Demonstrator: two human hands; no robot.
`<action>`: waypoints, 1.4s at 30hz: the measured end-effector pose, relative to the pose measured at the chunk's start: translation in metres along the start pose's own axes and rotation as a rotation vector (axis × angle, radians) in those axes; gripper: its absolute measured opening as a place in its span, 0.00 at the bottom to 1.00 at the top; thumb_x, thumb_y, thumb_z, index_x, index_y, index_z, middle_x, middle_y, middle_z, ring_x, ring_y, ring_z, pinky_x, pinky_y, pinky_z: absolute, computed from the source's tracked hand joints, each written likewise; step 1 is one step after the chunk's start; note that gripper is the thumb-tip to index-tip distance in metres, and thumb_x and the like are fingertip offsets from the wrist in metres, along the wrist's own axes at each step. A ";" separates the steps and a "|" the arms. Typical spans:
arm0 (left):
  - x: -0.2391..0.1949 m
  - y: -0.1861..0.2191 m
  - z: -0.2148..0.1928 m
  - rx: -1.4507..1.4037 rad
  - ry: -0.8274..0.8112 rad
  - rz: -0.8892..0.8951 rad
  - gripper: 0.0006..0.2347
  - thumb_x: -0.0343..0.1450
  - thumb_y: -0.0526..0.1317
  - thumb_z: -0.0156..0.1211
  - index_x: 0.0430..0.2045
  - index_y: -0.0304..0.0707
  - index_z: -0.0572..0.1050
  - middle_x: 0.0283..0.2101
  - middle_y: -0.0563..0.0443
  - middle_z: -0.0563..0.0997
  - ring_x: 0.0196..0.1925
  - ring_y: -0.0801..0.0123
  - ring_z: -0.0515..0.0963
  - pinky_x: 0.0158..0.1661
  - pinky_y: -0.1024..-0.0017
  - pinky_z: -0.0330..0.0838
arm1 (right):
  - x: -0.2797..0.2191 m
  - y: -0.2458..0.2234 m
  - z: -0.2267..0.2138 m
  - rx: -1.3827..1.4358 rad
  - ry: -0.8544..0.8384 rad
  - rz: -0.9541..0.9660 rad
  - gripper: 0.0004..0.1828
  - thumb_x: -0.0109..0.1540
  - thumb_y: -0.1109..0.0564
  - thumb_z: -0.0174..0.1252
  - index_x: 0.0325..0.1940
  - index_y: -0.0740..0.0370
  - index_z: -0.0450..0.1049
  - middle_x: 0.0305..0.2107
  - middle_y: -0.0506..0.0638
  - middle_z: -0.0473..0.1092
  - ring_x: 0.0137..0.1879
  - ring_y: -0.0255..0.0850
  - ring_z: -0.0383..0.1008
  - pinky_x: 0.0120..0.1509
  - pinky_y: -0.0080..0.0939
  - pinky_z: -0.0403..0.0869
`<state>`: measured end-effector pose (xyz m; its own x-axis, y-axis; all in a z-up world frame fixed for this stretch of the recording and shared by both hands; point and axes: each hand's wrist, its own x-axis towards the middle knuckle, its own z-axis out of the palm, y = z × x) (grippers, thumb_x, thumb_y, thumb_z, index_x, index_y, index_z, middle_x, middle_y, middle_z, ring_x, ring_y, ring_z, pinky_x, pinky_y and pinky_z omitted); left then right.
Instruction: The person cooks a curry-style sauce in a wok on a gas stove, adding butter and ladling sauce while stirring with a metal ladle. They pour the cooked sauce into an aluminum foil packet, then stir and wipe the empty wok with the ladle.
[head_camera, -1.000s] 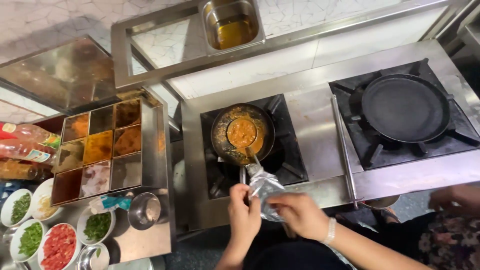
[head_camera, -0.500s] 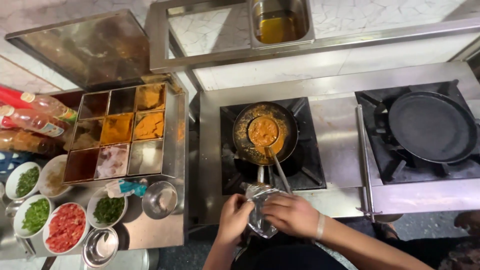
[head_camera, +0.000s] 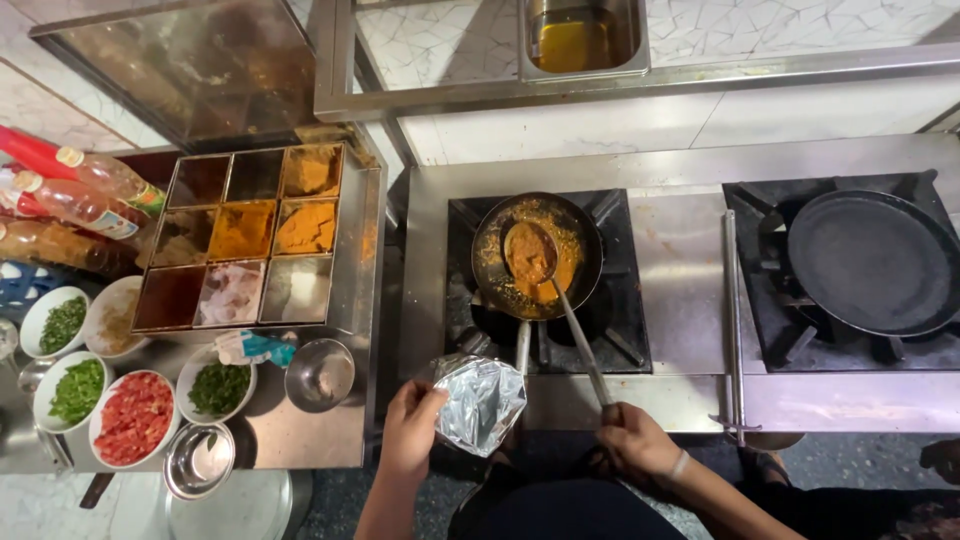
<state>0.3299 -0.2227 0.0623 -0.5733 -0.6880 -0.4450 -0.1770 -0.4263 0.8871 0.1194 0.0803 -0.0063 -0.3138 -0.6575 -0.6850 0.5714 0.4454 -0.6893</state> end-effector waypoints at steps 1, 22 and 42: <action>-0.002 0.003 0.002 -0.012 -0.001 -0.008 0.05 0.68 0.35 0.62 0.30 0.32 0.75 0.27 0.55 0.74 0.29 0.77 0.70 0.30 0.76 0.63 | 0.007 0.011 -0.010 -0.110 0.059 -0.079 0.16 0.60 0.55 0.58 0.45 0.69 0.69 0.18 0.52 0.68 0.14 0.38 0.63 0.17 0.37 0.62; -0.005 -0.007 -0.002 -0.015 -0.020 -0.004 0.05 0.69 0.35 0.62 0.30 0.31 0.74 0.27 0.55 0.72 0.29 0.77 0.68 0.31 0.76 0.62 | -0.006 -0.021 -0.032 -0.231 0.264 -0.223 0.09 0.59 0.63 0.58 0.38 0.71 0.68 0.15 0.52 0.67 0.16 0.38 0.67 0.19 0.38 0.66; -0.004 0.007 0.004 -0.018 -0.060 -0.026 0.05 0.69 0.35 0.61 0.31 0.33 0.73 0.26 0.55 0.72 0.26 0.78 0.68 0.26 0.77 0.62 | -0.001 -0.019 -0.043 -0.332 0.397 -0.181 0.10 0.58 0.63 0.60 0.42 0.71 0.71 0.16 0.52 0.66 0.16 0.39 0.66 0.20 0.42 0.66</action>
<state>0.3278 -0.2201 0.0708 -0.6158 -0.6401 -0.4594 -0.1782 -0.4548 0.8726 0.0756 0.0984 -0.0029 -0.6835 -0.4904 -0.5407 0.2316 0.5567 -0.7978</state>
